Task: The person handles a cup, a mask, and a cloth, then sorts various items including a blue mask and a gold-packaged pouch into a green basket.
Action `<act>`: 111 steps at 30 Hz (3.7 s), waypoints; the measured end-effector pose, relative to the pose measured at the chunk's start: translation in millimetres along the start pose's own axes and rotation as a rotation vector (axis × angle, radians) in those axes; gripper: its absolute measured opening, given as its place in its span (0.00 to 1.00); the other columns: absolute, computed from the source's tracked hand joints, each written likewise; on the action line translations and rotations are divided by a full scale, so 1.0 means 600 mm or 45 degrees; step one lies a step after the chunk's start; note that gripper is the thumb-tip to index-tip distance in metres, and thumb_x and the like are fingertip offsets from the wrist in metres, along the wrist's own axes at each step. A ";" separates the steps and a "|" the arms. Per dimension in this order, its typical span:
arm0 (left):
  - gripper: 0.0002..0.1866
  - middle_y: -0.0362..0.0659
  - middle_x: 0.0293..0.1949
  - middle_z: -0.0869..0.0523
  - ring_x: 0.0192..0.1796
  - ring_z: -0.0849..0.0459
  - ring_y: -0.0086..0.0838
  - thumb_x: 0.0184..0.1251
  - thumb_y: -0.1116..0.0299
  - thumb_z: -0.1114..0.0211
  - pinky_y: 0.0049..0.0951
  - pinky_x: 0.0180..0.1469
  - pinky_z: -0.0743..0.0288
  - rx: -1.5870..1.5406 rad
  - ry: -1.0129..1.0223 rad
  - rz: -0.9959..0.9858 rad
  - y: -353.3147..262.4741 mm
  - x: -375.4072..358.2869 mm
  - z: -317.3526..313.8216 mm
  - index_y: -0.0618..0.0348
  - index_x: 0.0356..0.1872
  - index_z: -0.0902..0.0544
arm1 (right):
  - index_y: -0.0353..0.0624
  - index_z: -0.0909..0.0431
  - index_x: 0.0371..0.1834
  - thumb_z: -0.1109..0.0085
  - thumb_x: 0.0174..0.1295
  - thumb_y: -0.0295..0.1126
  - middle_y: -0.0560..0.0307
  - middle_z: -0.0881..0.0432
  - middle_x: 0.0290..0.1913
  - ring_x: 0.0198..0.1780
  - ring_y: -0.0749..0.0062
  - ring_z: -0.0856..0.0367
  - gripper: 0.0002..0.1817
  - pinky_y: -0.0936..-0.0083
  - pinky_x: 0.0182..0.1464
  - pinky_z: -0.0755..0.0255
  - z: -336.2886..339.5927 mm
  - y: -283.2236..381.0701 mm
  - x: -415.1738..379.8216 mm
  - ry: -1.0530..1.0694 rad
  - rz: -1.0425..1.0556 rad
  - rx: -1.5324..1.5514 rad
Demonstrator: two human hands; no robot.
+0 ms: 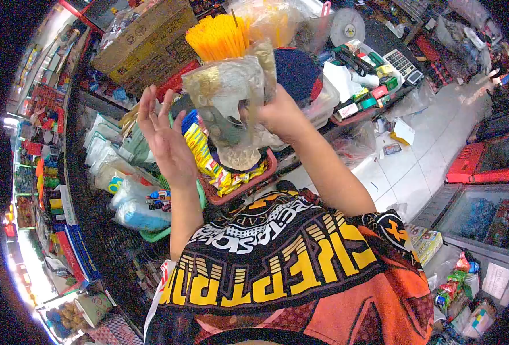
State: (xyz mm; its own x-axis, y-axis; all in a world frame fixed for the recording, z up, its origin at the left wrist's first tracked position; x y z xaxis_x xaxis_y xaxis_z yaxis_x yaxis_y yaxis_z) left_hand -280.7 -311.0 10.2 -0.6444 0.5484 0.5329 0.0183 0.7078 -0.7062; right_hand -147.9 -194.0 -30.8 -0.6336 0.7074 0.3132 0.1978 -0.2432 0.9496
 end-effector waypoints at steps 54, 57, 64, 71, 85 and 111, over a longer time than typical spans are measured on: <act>0.27 0.43 0.43 0.22 0.46 0.24 0.28 0.40 0.85 0.34 0.29 0.51 0.32 -0.030 0.103 0.471 0.025 -0.038 0.076 0.63 0.47 0.28 | 0.41 0.21 0.34 0.44 0.46 0.23 0.55 0.20 0.31 0.35 0.65 0.21 0.10 0.76 0.37 0.30 -0.013 0.135 -0.016 0.131 0.314 -0.557; 0.25 0.42 0.43 0.22 0.47 0.25 0.27 0.41 0.84 0.34 0.27 0.50 0.32 0.070 0.150 0.436 0.021 -0.035 0.076 0.63 0.46 0.28 | 0.39 0.21 0.32 0.46 0.44 0.20 0.57 0.20 0.30 0.32 0.69 0.21 0.10 0.79 0.35 0.30 -0.018 0.132 -0.015 0.098 0.295 -0.615; 0.18 0.41 0.38 0.21 0.40 0.23 0.24 0.49 0.75 0.35 0.25 0.46 0.32 0.190 -0.075 0.359 0.012 -0.013 0.073 0.64 0.43 0.27 | 0.55 0.61 0.66 0.49 0.40 0.68 0.41 0.36 0.57 0.54 0.62 0.32 0.53 0.66 0.54 0.38 -0.021 0.107 0.001 0.167 0.167 0.870; 0.23 0.40 0.41 0.22 0.42 0.25 0.22 0.45 0.76 0.32 0.24 0.47 0.33 0.115 -0.079 0.466 0.036 -0.026 0.049 0.61 0.45 0.29 | 0.41 0.38 0.57 0.50 0.59 0.35 0.56 0.28 0.50 0.49 0.73 0.30 0.23 0.75 0.48 0.35 -0.030 0.012 0.005 -0.203 -0.183 0.244; 0.25 0.45 0.38 0.21 0.39 0.23 0.21 0.51 0.78 0.38 0.17 0.41 0.30 0.363 0.045 0.505 -0.014 0.005 0.050 0.68 0.52 0.35 | 0.37 0.33 0.51 0.49 0.57 0.38 0.57 0.28 0.50 0.51 0.75 0.32 0.21 0.79 0.53 0.39 -0.022 0.033 0.046 -0.161 -0.533 0.549; 0.17 0.36 0.27 0.22 0.33 0.27 0.19 0.48 0.64 0.34 0.20 0.40 0.34 1.221 0.479 0.313 -0.074 0.067 0.087 0.63 0.38 0.22 | 0.49 0.38 0.57 0.41 0.39 0.21 0.54 0.30 0.54 0.56 0.68 0.33 0.35 0.73 0.56 0.39 -0.124 0.029 0.037 0.454 0.125 -0.245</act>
State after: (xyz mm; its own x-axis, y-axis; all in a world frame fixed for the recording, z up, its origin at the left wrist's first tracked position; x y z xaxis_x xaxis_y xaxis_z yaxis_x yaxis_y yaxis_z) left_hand -347.3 -343.5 38.6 -0.4235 0.8477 0.3194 -0.6008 0.0010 -0.7994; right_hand -214.4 -232.0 -8.5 -0.8447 0.4091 0.3453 0.1481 -0.4412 0.8851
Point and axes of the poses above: each hand's wrist, its own x-axis towards the middle knuckle, its own z-axis out of the back of the hand, y = z × x, the point moved 4 cm from there along x, towards the middle knuckle
